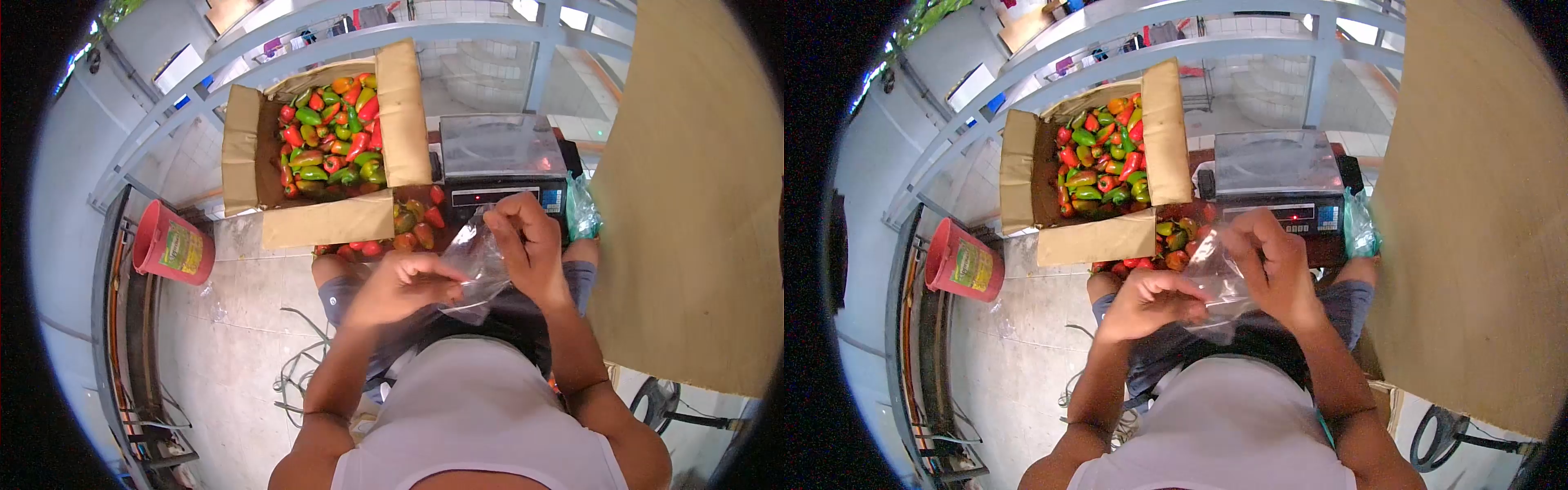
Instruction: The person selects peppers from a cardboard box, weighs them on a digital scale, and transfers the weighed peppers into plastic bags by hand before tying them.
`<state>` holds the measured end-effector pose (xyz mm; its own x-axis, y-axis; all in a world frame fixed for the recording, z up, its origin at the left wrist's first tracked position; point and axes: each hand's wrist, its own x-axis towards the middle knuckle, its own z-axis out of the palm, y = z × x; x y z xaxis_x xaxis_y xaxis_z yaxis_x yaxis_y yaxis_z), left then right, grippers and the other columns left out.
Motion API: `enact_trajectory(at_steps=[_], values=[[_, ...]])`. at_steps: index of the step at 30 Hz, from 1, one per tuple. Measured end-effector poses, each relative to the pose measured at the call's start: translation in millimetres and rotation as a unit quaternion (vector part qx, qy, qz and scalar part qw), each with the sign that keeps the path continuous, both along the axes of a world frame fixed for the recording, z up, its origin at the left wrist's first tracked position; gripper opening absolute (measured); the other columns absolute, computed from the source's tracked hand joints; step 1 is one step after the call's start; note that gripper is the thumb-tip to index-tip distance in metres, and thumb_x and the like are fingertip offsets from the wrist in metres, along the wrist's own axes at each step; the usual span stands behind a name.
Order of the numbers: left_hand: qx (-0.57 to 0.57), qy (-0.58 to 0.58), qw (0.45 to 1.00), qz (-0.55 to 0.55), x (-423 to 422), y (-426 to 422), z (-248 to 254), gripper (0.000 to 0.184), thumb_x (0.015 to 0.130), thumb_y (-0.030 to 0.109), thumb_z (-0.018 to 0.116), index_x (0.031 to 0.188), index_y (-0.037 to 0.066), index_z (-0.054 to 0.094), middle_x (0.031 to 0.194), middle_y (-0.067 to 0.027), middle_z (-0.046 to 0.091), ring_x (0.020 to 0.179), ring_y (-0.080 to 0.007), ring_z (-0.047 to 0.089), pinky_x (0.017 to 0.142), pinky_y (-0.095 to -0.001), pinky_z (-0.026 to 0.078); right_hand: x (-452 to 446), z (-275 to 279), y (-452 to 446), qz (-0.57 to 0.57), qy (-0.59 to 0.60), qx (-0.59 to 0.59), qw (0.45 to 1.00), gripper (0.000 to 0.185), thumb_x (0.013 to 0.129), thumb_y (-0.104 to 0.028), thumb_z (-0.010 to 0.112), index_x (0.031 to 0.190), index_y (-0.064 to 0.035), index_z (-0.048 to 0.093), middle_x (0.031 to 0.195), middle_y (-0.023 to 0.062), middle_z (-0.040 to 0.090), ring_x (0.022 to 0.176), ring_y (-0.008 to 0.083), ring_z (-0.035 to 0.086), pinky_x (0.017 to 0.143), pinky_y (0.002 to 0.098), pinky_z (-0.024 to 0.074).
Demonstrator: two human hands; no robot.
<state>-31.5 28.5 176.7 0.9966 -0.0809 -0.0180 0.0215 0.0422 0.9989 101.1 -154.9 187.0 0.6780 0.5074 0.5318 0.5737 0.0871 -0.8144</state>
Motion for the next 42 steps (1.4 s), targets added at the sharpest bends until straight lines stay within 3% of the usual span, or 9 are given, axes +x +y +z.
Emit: enact_trajectory(at_steps=[2,8,12,15,18,30,36,40,42], values=[[-0.011,-0.027,0.999,0.033,-2,4,-2,0.024,0.088,-0.004,0.071,0.112,-0.004,0.070,0.098,-0.0077,0.074,0.093,-0.0129,0.069,0.085,-0.0269,0.055,3,8,-8,0.011,-0.082,-0.031,0.996,0.008,0.095,-0.004,0.065,0.094,-0.0006,0.058,0.078,0.0034,0.058,0.066,0.0062,0.051,0.059,0.0231,0.0427],[0.136,-0.044,0.990,0.013,8,-4,1,0.014,0.090,0.000,0.072,0.103,-0.002,0.073,0.090,-0.0057,0.074,0.080,-0.0103,0.068,0.073,-0.0245,0.055,10,12,-14,0.048,-0.095,-0.050,0.993,0.011,0.092,-0.004,0.068,0.094,0.0014,0.058,0.077,0.0063,0.060,0.065,0.0089,0.052,0.058,0.0243,0.0423],[0.139,0.000,0.990,0.020,11,-17,3,0.009,0.093,0.005,0.070,0.087,-0.001,0.072,0.075,-0.0015,0.069,0.066,-0.0049,0.059,0.059,-0.0220,0.045,11,9,-20,0.051,-0.071,-0.076,0.993,0.010,0.091,-0.003,0.068,0.092,0.0010,0.059,0.079,0.0064,0.061,0.066,0.0091,0.053,0.059,0.0246,0.0432],[0.064,-0.008,0.998,0.009,11,-20,-2,0.020,0.096,0.014,0.069,0.083,-0.001,0.069,0.069,0.0007,0.063,0.064,-0.0042,0.052,0.058,-0.0239,0.041,13,9,-20,0.044,-0.089,-0.069,0.993,0.009,0.091,-0.003,0.068,0.092,0.0005,0.059,0.078,0.0064,0.061,0.066,0.0092,0.053,0.060,0.0243,0.0436],[0.104,-0.060,0.992,0.023,7,-18,0,0.021,0.096,0.014,0.069,0.083,-0.002,0.069,0.068,0.0004,0.063,0.063,-0.0048,0.052,0.058,-0.0238,0.041,17,10,-25,0.056,-0.055,-0.079,0.994,0.014,0.088,-0.002,0.067,0.099,-0.0015,0.058,0.082,0.0139,0.058,0.065,0.0292,0.058,0.060,0.0316,0.0460],[0.106,0.024,0.994,0.019,3,-15,3,0.019,0.090,0.001,0.073,0.073,-0.001,0.066,0.066,-0.0044,0.066,0.066,-0.0071,0.064,0.058,-0.0222,0.048,19,10,-29,0.066,-0.059,-0.103,0.991,0.011,0.091,-0.007,0.068,0.098,-0.0023,0.061,0.081,0.0125,0.060,0.064,0.0270,0.060,0.060,0.0314,0.0475],[-0.055,-0.016,0.996,0.065,5,-33,-23,0.009,0.085,-0.007,0.074,0.081,-0.003,0.067,0.083,-0.0072,0.071,0.079,-0.0119,0.069,0.070,-0.0260,0.056,21,5,-29,0.095,-0.002,-0.141,0.985,0.014,0.089,-0.006,0.071,0.099,-0.0022,0.062,0.084,0.0121,0.063,0.071,0.0227,0.065,0.064,0.0308,0.0498],[-0.034,-0.051,0.992,0.108,7,-33,-50,0.006,0.086,-0.007,0.074,0.090,-0.002,0.072,0.089,-0.0075,0.074,0.079,-0.0097,0.066,0.068,-0.0249,0.054,26,-12,-18,-0.128,-0.079,-0.018,0.988,0.015,0.087,-0.006,0.074,0.098,-0.0023,0.064,0.087,0.0087,0.066,0.074,0.0184,0.064,0.068,0.0281,0.0503],[-0.036,-0.070,0.986,0.150,10,-37,-55,0.013,0.082,-0.008,0.077,0.080,0.000,0.067,0.085,-0.0052,0.071,0.079,-0.0098,0.067,0.070,-0.0257,0.056,35,-37,-38,-0.127,-0.029,0.060,0.990,0.018,0.086,-0.007,0.076,0.099,-0.0025,0.065,0.089,0.0070,0.067,0.075,0.0163,0.063,0.069,0.0273,0.0508]])
